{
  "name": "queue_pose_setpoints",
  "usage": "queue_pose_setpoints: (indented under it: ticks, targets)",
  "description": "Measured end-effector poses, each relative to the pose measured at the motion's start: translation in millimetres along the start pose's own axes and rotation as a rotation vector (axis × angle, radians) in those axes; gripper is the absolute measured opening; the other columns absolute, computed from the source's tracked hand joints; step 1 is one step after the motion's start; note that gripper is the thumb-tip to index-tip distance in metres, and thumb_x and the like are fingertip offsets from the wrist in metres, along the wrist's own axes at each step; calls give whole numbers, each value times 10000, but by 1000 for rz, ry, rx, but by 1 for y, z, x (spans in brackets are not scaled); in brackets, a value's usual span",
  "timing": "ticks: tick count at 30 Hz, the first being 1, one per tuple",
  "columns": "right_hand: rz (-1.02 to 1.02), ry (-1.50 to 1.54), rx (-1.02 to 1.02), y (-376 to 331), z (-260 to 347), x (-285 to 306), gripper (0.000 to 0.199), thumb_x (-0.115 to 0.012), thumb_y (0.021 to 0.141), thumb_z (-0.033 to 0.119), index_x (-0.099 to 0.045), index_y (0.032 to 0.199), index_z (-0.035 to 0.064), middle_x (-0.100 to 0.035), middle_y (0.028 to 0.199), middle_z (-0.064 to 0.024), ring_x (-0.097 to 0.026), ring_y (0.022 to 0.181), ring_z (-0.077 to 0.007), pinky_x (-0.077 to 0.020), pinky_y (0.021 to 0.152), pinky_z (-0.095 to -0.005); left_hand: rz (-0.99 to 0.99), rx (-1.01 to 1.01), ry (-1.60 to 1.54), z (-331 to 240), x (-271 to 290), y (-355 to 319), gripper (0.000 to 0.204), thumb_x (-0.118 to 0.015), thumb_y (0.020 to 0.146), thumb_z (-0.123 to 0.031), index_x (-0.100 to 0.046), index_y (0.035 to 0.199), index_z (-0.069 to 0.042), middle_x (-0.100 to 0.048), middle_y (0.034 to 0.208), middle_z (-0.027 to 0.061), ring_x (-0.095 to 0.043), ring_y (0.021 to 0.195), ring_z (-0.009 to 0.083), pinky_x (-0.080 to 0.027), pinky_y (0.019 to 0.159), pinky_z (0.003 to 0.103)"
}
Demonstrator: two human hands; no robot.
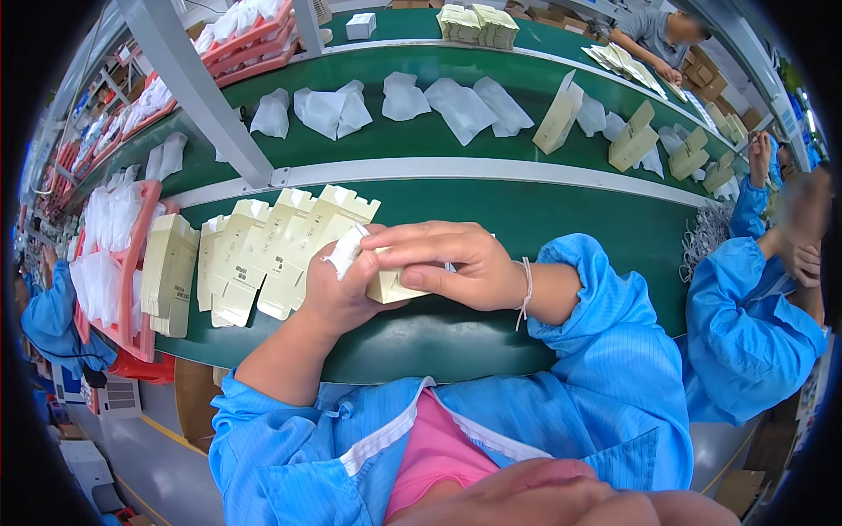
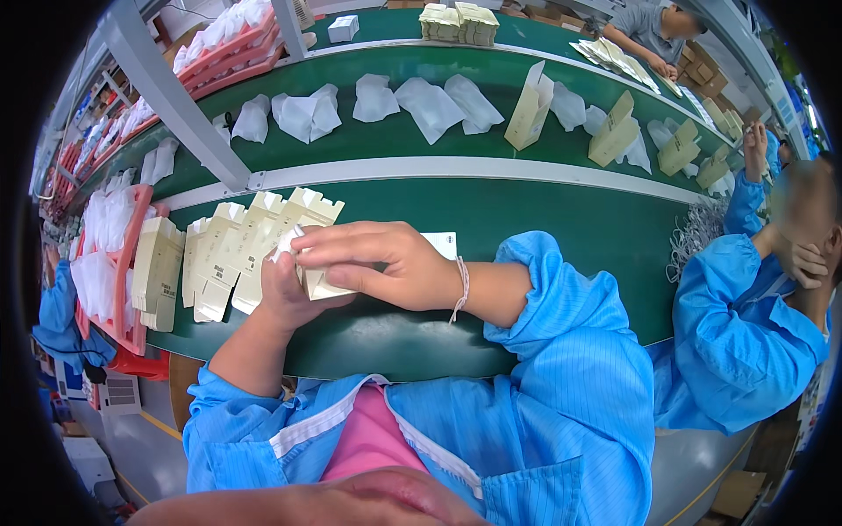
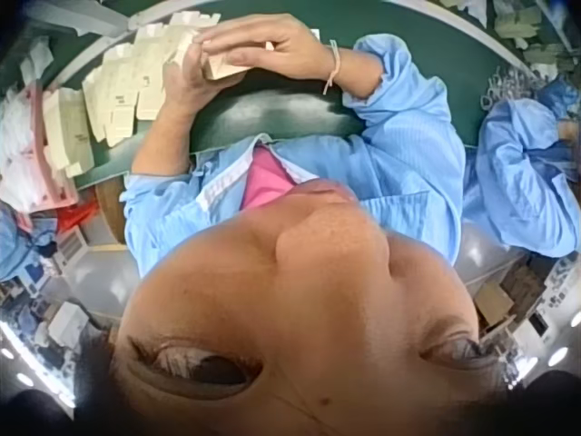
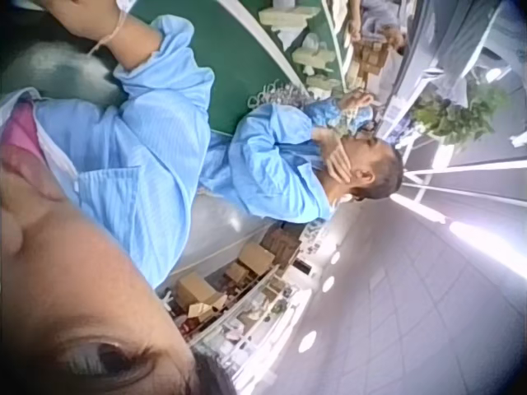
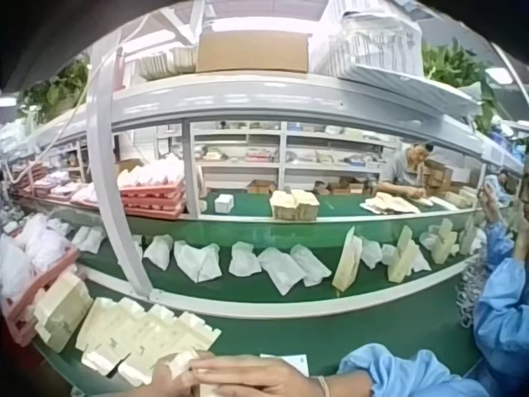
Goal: The person folds flat packaging boxes into shape, inserts paper leaflets into each box, and places the assembled boxes onto the conveyor belt.
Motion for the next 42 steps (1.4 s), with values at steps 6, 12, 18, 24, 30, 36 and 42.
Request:
queue_pose_setpoints:
  ticks: [6, 12, 18, 24, 30, 36, 42]
  targets:
    - [-29, -46, -44, -1, -5, 1, 379, -670, 825, 93, -605, 1197, 66, -532, 1299, -174, -533, 1185, -310, -435, 966, -376, 191, 172, -216, 20, -17, -10, 920, -841, 624, -189, -288, 1359, -213, -588, 1095, 139, -624, 938, 314, -529, 748, 377]
    - [-93, -331, 155, 3, 8, 8, 452, -727, 756, 101, -579, 1181, 64, -560, 1253, -170, -546, 1155, -318, -446, 954, -397, 32, 0, 47, 10, -4, 5, 972, -811, 661, -217, -207, 1416, -120, -560, 1179, 126, -594, 1032, 310, -501, 843, 388]
    - [-61, -762, 532, 2, 20, 6, 477, -728, 718, 105, -559, 1162, 72, -567, 1223, -133, -550, 1131, -291, -450, 941, -389, -310, 933, -950, 71, -5, -13, 795, -721, 783, -167, -227, 1399, -75, -527, 1236, 110, -541, 1131, 248, -452, 939, 384]
    - [155, -801, 374, 5, -1, -11, 409, -718, 709, 148, -553, 1073, 58, -577, 1069, -100, -556, 1035, -270, -471, 884, -382, -375, 1172, -1038, 87, -11, -31, 585, -654, 852, -123, -322, 1327, -51, -527, 1220, 122, -557, 1083, 197, -435, 958, 363]
    - [375, -927, -222, -11, -66, 7, 333, -733, 718, 218, -590, 948, 25, -561, 1041, -114, -547, 962, -302, -477, 825, -383, -444, 1075, -907, 89, 0, -27, 498, -638, 850, -73, -378, 1272, -37, -539, 1195, 110, -538, 1092, 186, -411, 974, 347]
    - [578, -972, -442, -31, -103, 7, 370, -736, 706, 243, -605, 949, -3, -560, 1021, -123, -537, 930, -307, -473, 825, -378, -337, 1070, -957, 85, -5, -26, 500, -645, 841, -67, -388, 1268, -36, -547, 1185, 112, -516, 1121, 187, -393, 985, 345]
    - [588, -915, -468, -33, -108, 11, 292, -722, 725, 224, -632, 886, -4, -574, 1002, -121, -539, 943, -306, -468, 833, -382, -328, 1095, -970, 86, -8, -27, 508, -653, 834, -70, -392, 1268, -36, -547, 1191, 116, -524, 1114, 191, -389, 986, 350]
Point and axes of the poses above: each hand's wrist, its own y-axis towards the middle knuckle, its own x-axis out of the back of the hand, z = x × y, the point moved 8 cm from there along y, towards the middle knuckle
